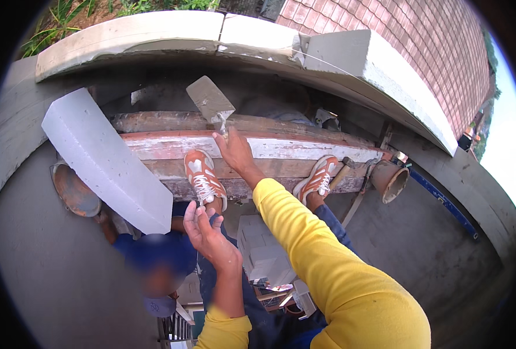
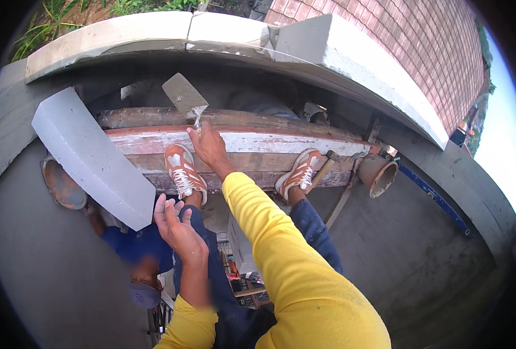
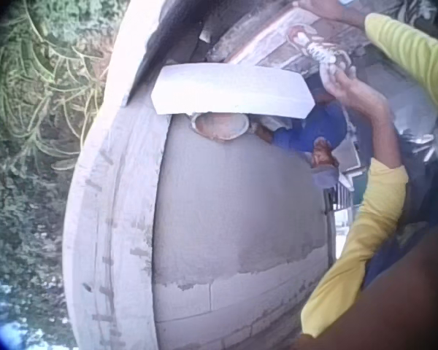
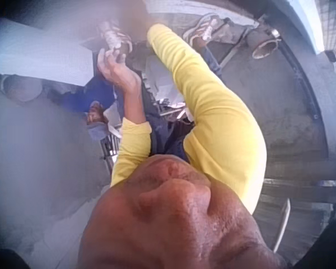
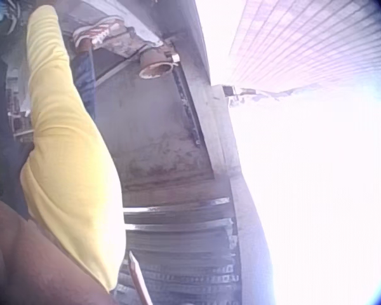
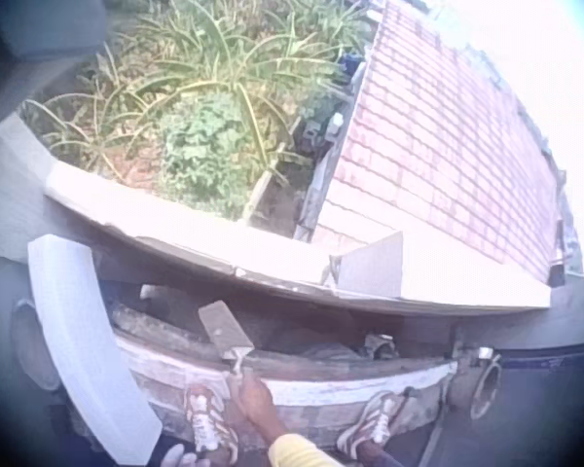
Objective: The person installs white curved tiles along a curved wall edge. They apply mortar with a trowel, place tiles, and tap them into position with a hammer. The person also uses a tape measure to check alignment.
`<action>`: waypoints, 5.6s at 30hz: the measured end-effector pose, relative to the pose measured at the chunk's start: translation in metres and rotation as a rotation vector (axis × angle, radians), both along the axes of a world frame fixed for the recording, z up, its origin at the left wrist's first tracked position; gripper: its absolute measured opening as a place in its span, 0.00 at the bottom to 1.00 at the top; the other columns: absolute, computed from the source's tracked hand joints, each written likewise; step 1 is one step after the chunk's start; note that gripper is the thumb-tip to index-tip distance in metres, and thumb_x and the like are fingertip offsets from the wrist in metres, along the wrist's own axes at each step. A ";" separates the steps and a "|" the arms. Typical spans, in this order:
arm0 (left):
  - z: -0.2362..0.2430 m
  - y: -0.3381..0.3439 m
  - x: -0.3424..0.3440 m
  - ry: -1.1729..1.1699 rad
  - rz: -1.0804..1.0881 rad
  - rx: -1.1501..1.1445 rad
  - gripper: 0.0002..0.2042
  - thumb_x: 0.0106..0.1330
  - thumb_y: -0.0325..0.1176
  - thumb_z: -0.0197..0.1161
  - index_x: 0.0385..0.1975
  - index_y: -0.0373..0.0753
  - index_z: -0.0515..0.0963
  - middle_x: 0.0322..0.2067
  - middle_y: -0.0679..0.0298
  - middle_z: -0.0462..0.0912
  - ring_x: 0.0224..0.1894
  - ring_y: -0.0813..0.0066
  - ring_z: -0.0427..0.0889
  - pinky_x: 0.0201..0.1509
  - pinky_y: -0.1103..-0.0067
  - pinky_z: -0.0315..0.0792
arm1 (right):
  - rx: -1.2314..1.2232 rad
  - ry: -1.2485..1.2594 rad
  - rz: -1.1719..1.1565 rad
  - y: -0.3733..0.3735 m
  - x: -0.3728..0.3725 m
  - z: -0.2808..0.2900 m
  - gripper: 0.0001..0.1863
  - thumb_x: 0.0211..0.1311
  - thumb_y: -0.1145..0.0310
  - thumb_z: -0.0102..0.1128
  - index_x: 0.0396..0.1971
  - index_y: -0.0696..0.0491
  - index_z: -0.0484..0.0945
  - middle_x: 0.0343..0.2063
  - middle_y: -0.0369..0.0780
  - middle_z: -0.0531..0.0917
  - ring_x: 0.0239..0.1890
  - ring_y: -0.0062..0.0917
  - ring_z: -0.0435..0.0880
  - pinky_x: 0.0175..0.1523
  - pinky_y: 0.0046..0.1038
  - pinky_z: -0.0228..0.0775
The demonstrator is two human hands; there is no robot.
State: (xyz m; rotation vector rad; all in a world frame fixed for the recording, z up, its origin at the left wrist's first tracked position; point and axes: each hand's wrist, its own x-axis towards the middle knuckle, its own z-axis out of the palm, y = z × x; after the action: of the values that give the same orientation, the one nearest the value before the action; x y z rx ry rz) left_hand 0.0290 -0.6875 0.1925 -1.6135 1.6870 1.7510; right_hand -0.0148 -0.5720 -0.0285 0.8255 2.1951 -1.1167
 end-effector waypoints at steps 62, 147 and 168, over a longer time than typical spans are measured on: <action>0.016 0.037 0.089 -0.449 -1.422 0.033 0.29 0.77 0.50 0.63 0.71 0.40 0.73 0.63 0.51 0.82 0.65 0.58 0.82 0.69 0.68 0.74 | -0.009 0.206 -0.649 0.328 0.291 0.178 0.15 0.75 0.60 0.69 0.46 0.58 0.81 0.22 0.28 0.75 0.23 0.10 0.68 0.27 0.20 0.61; 0.008 -0.091 0.065 -0.780 -1.657 -0.148 0.37 0.68 0.54 0.70 0.76 0.54 0.67 0.77 0.52 0.60 0.75 0.43 0.66 0.75 0.54 0.68 | 0.084 -0.076 0.036 0.091 0.110 0.092 0.32 0.74 0.44 0.58 0.64 0.55 0.70 0.47 0.60 0.86 0.50 0.61 0.85 0.56 0.55 0.75; 0.009 0.045 0.112 -1.005 -2.168 -0.652 0.42 0.71 0.60 0.64 0.81 0.48 0.60 0.79 0.42 0.58 0.76 0.40 0.67 0.78 0.58 0.64 | 0.700 -0.811 -0.632 0.722 0.571 0.098 0.27 0.71 0.47 0.60 0.59 0.51 0.84 0.55 0.53 0.87 0.62 0.52 0.84 0.64 0.48 0.77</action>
State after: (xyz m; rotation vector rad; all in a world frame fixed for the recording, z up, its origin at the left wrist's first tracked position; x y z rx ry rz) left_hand 0.1411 -0.6426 0.2015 0.0914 1.7242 -0.5797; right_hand 0.5562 0.1495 0.0694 1.9466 1.6010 -0.0872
